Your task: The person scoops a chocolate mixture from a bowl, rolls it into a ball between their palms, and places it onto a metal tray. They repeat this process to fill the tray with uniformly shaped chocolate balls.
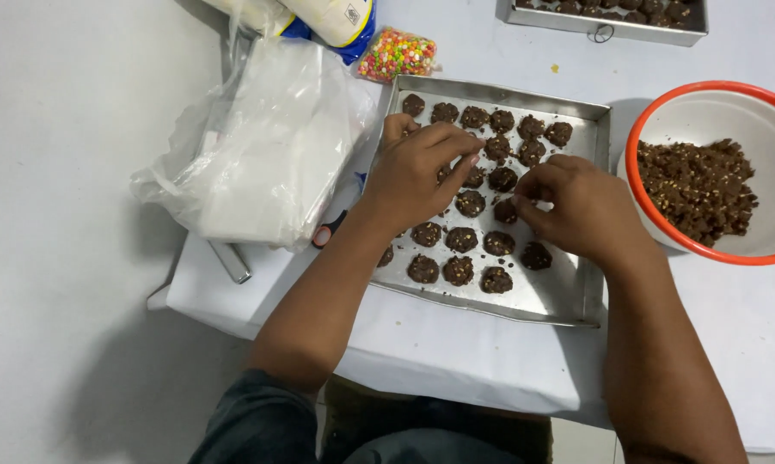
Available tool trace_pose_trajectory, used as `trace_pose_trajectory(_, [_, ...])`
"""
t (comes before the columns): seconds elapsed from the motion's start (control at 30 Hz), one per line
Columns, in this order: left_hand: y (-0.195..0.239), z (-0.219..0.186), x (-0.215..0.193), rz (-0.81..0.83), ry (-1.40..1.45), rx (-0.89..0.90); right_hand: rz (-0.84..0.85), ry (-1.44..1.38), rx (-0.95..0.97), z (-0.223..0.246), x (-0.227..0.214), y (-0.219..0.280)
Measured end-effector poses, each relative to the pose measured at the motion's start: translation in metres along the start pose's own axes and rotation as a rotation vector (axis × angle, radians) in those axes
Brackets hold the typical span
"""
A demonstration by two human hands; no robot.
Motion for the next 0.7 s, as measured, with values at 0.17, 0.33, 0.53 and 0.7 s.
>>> trace_pose_trajectory(0.17, [-0.002, -0.003, 0.000, 0.023, 0.000, 0.008, 0.025, -0.070, 0.030, -0.014, 0.001, 0.004])
trace_pose_trajectory(0.33, [0.001, -0.001, 0.003, 0.036, -0.001, 0.004, 0.002, -0.126, -0.026, -0.009, 0.001, 0.007])
trace_pose_trajectory(0.53, [0.003, 0.000, 0.004, 0.054, 0.018, -0.006, 0.003, -0.093, -0.085, -0.006, 0.010, 0.008])
trace_pose_trajectory(0.7, [0.000, -0.002, 0.002, 0.071, 0.013, -0.009, -0.006, -0.072, -0.097, -0.001, 0.000, 0.012])
Point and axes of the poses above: each hand's wrist, its own y-axis away from the middle knuckle, its own x-axis out of the palm, z = x × y, the point moved 4 cm from there along -y, towards the middle knuckle, and after that the axes turned 14 degrees about x, right-handed, at the moved point
